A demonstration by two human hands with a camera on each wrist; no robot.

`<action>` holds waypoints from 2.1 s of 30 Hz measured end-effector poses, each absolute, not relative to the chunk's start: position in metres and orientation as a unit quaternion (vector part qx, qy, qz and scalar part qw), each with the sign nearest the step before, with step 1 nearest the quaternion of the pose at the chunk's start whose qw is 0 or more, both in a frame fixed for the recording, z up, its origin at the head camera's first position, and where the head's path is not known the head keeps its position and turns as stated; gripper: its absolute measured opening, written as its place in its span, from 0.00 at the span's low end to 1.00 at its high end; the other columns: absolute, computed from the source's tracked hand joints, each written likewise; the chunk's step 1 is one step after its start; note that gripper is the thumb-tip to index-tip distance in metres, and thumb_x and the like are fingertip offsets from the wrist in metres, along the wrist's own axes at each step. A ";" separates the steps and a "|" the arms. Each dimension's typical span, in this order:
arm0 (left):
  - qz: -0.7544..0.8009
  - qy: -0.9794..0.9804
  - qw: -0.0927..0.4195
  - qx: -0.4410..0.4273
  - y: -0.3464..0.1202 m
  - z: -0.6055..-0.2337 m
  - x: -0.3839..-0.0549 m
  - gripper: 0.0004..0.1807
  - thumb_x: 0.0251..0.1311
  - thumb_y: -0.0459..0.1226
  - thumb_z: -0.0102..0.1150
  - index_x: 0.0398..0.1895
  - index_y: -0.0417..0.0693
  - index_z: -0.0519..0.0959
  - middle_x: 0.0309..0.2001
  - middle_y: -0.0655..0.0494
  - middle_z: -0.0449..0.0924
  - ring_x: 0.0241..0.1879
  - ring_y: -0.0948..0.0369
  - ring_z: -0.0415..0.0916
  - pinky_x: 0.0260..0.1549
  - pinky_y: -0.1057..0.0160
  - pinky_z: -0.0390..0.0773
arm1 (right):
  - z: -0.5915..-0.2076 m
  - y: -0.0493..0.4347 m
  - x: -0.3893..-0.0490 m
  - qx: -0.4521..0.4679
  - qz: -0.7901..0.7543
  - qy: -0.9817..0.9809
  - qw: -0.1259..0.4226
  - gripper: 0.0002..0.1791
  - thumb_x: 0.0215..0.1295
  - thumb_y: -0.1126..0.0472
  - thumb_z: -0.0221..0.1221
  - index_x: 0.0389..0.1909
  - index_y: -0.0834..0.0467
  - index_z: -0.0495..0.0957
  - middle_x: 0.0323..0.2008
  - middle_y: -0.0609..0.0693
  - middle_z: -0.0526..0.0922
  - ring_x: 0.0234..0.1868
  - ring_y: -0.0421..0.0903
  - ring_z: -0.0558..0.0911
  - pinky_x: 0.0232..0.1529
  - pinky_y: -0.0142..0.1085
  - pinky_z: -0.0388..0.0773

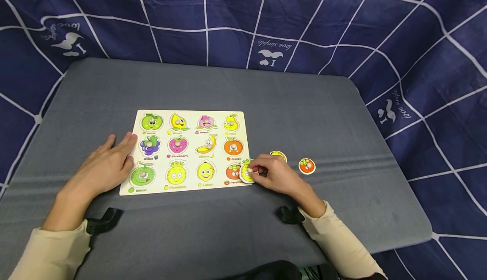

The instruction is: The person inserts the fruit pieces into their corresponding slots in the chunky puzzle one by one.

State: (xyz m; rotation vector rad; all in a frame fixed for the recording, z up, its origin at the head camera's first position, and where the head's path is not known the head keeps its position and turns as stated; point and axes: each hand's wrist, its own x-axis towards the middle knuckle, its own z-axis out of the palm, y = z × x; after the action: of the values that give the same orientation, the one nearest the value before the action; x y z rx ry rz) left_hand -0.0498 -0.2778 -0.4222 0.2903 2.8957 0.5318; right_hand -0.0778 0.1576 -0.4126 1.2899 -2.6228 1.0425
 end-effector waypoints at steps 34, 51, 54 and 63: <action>0.177 0.977 0.082 0.091 -0.275 -0.423 -0.049 0.32 0.72 0.37 0.42 0.74 0.30 0.52 0.73 0.31 0.51 0.70 0.25 0.40 0.58 0.23 0.48 | -0.412 0.116 -0.087 0.450 0.331 -0.829 0.014 0.02 0.58 0.68 0.66 0.31 0.60 0.84 0.25 0.45 0.78 0.26 0.39 0.75 0.28 0.24 0.71; 0.180 0.975 0.088 0.091 -0.275 -0.423 -0.048 0.32 0.73 0.36 0.41 0.75 0.31 0.50 0.74 0.31 0.49 0.70 0.25 0.39 0.58 0.23 0.47 | -0.412 0.094 -0.089 0.469 0.322 -0.822 0.013 0.03 0.57 0.68 0.67 0.31 0.59 0.84 0.24 0.44 0.77 0.25 0.38 0.74 0.28 0.23 0.70; 0.183 0.975 0.088 0.093 -0.275 -0.423 -0.048 0.32 0.73 0.36 0.41 0.75 0.31 0.50 0.74 0.31 0.49 0.70 0.26 0.39 0.58 0.23 0.47 | -0.412 0.090 -0.089 0.472 0.319 -0.822 0.015 0.03 0.56 0.68 0.67 0.31 0.59 0.84 0.24 0.44 0.77 0.25 0.37 0.74 0.28 0.22 0.69; 0.181 0.975 0.086 0.098 -0.276 -0.423 -0.048 0.32 0.73 0.36 0.41 0.75 0.31 0.51 0.74 0.31 0.50 0.70 0.25 0.40 0.58 0.24 0.48 | -0.412 0.078 -0.088 0.476 0.306 -0.824 0.006 0.03 0.56 0.68 0.66 0.30 0.58 0.84 0.24 0.44 0.78 0.26 0.37 0.74 0.31 0.22 0.68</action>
State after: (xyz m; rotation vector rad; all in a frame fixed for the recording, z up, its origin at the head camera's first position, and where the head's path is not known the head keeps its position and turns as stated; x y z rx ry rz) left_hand -0.0483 -0.2758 -0.4227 0.2910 2.9053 0.5388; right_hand -0.0881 0.0780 -0.4118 1.4887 -2.5800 0.9591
